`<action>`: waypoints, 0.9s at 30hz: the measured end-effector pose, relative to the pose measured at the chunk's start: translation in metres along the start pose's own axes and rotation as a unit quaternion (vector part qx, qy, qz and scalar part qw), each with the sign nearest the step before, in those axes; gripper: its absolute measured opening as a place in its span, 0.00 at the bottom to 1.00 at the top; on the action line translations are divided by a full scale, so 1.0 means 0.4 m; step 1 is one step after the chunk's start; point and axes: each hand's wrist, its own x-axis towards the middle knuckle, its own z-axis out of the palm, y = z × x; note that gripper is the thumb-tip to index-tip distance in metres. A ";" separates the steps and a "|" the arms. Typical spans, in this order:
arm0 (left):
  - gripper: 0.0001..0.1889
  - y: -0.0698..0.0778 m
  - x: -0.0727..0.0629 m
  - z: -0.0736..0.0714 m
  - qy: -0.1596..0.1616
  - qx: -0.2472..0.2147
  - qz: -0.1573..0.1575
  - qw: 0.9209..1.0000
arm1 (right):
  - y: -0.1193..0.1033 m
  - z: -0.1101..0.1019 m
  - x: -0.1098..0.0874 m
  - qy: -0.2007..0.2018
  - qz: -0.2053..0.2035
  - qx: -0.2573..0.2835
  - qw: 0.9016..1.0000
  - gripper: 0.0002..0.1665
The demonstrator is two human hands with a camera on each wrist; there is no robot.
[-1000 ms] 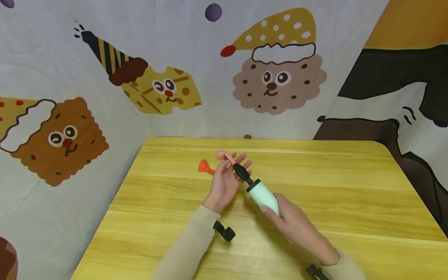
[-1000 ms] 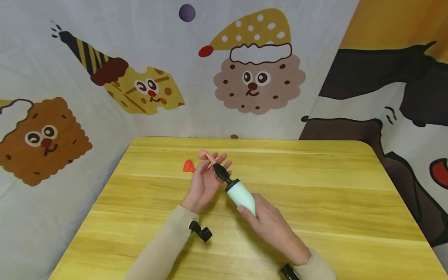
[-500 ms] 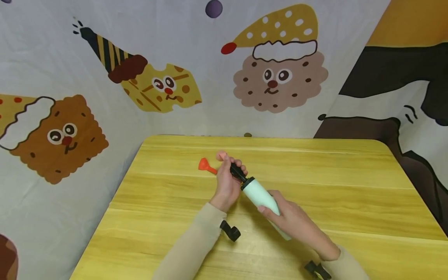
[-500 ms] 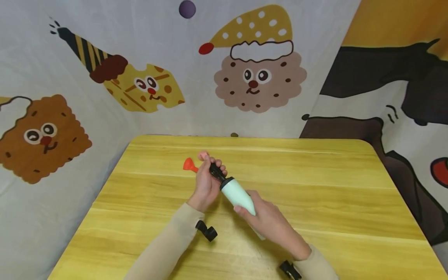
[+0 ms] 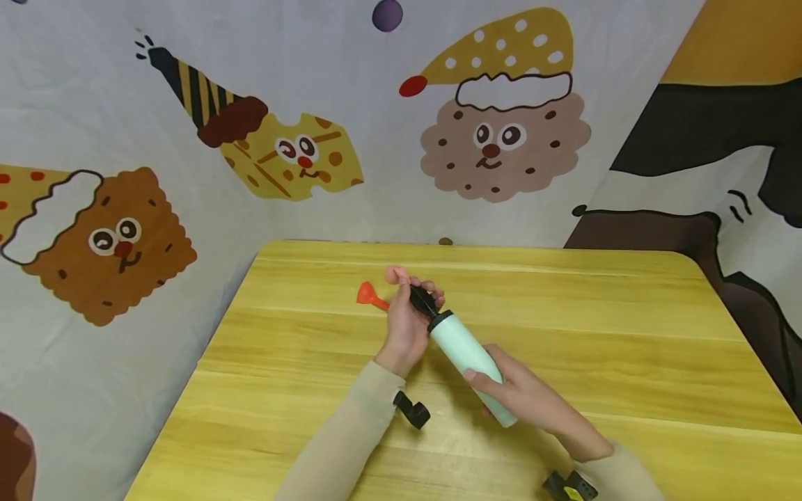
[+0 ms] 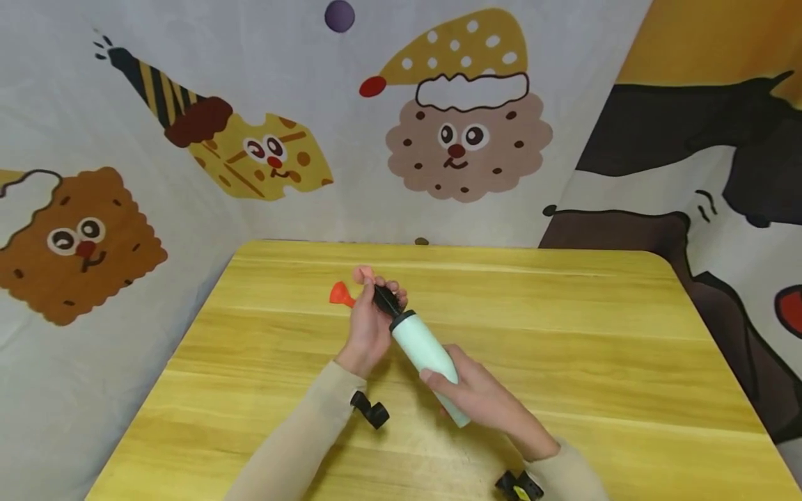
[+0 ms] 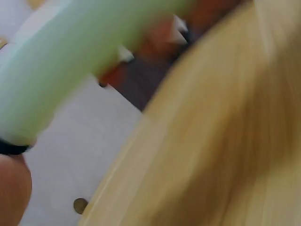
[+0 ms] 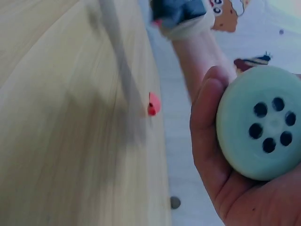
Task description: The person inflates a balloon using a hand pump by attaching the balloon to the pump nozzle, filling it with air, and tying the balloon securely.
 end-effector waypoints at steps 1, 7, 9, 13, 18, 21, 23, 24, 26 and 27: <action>0.17 -0.004 0.000 0.000 0.013 0.022 0.011 1.000 | -0.002 0.006 0.001 0.001 -0.002 -0.007 1.000 0.35; 0.18 -0.010 0.012 0.001 0.091 0.088 0.038 0.991 | -0.011 0.038 0.012 0.028 -0.006 -0.080 0.996 0.38; 0.19 0.002 0.024 -0.004 0.105 0.088 0.043 0.990 | -0.010 0.043 0.011 0.034 -0.003 -0.101 0.994 0.38; 0.19 0.042 0.053 -0.023 0.132 0.065 0.080 0.986 | -0.001 0.047 -0.009 0.032 -0.008 -0.135 0.990 0.39; 0.18 0.082 0.070 -0.044 0.139 0.058 0.122 0.981 | 0.015 0.044 -0.056 0.004 -0.012 -0.118 0.993 0.38; 0.17 0.078 0.062 -0.048 0.116 0.067 0.107 0.985 | 0.023 0.046 -0.070 0.000 -0.013 -0.105 0.994 0.37; 0.16 0.067 0.051 -0.048 0.093 0.071 0.089 0.989 | 0.027 0.049 -0.067 0.004 -0.015 -0.101 0.995 0.37; 0.16 0.060 0.045 -0.047 0.081 0.073 0.081 0.991 | 0.029 0.051 -0.061 0.007 -0.016 -0.100 0.995 0.37; 0.15 0.046 0.033 -0.045 0.056 0.076 0.071 0.993 | 0.030 0.052 -0.047 0.009 -0.016 -0.097 0.995 0.36; 0.14 0.040 0.027 -0.044 0.044 0.078 0.066 0.994 | 0.031 0.052 -0.038 0.011 -0.017 -0.099 0.995 0.36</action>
